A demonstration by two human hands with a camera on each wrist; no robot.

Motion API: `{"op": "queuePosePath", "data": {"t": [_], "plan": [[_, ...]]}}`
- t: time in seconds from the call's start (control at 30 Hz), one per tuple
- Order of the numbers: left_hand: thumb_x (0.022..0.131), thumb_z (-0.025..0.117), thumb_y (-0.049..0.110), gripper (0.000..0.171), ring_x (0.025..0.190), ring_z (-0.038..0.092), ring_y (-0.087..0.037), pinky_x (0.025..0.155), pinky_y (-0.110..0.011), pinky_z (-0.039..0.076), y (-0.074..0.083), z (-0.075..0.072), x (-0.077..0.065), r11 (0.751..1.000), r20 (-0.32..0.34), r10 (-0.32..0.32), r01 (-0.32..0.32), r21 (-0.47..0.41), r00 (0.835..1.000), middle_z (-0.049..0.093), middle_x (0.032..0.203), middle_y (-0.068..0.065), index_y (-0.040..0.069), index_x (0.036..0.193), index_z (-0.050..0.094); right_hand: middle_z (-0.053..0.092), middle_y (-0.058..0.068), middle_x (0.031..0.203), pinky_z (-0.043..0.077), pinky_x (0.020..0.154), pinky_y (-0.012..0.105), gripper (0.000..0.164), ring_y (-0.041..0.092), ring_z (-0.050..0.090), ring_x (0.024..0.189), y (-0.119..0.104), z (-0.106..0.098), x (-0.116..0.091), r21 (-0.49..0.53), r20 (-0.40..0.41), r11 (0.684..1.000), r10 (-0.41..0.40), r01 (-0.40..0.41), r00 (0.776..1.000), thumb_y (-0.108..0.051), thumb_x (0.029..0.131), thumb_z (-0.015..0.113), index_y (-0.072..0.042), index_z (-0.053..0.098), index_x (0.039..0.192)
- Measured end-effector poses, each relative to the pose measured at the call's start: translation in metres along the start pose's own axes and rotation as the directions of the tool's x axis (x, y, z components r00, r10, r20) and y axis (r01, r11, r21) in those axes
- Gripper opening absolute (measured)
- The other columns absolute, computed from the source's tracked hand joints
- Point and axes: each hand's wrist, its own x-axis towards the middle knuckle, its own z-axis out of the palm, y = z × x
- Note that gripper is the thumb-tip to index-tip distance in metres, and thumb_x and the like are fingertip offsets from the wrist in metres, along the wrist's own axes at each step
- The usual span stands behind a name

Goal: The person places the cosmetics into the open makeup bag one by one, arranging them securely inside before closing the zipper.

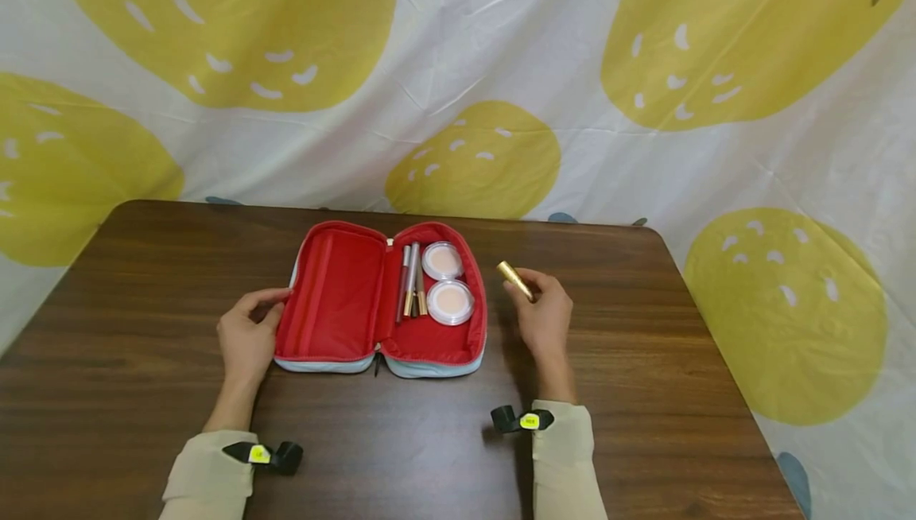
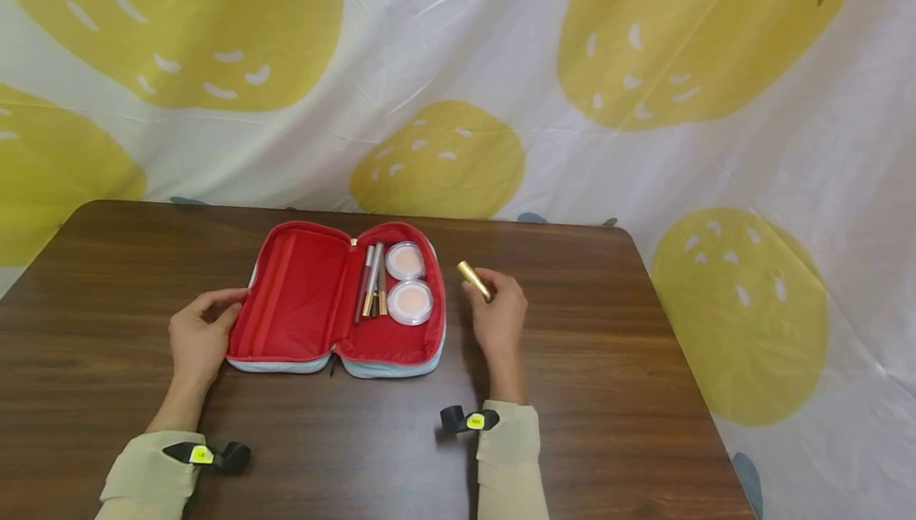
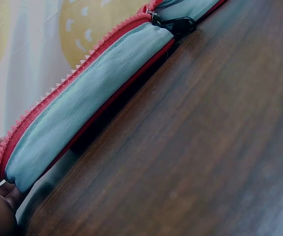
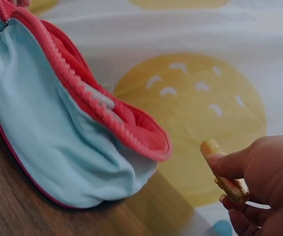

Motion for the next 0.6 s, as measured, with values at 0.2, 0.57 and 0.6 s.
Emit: {"op": "queuePosePath", "data": {"t": [0.2,0.57,0.6], "plan": [[0.086,0.062,-0.006,0.019,0.076,0.059,0.001,0.066,-0.012,0.045,-0.001,0.000,0.000,1.000,-0.005,-0.001,0.001,0.010,1.000,0.069,0.097,-0.015,0.001,0.099,0.074,0.067,0.012,0.091,0.046,0.070,0.035,0.024,0.024,0.060,0.081,-0.010,0.004,-0.003,0.001,0.072,0.996,-0.087,0.087,0.994,-0.015,0.081,0.077,-0.004,0.072,0.103],[0.087,0.062,-0.005,0.018,0.078,0.059,0.000,0.067,-0.013,0.045,-0.001,0.000,0.000,1.000,-0.003,-0.007,0.007,0.022,1.000,0.069,0.097,-0.013,0.001,0.100,0.074,0.069,0.008,0.093,0.040,0.072,0.038,0.023,0.027,0.054,0.085,-0.015,0.011,-0.006,-0.016,0.138,0.983,-0.181,0.185,0.974,-0.014,0.081,0.077,-0.007,0.074,0.103],[0.087,0.062,-0.005,0.018,0.078,0.059,0.000,0.067,-0.013,0.045,-0.001,0.000,0.000,1.000,-0.002,-0.006,0.006,0.023,1.000,0.069,0.097,-0.013,0.001,0.100,0.074,0.069,0.007,0.093,0.040,0.072,0.038,0.023,0.027,0.053,0.085,-0.016,0.011,-0.006,-0.016,0.142,0.982,-0.184,0.188,0.973,-0.014,0.081,0.077,-0.008,0.074,0.103]]}}
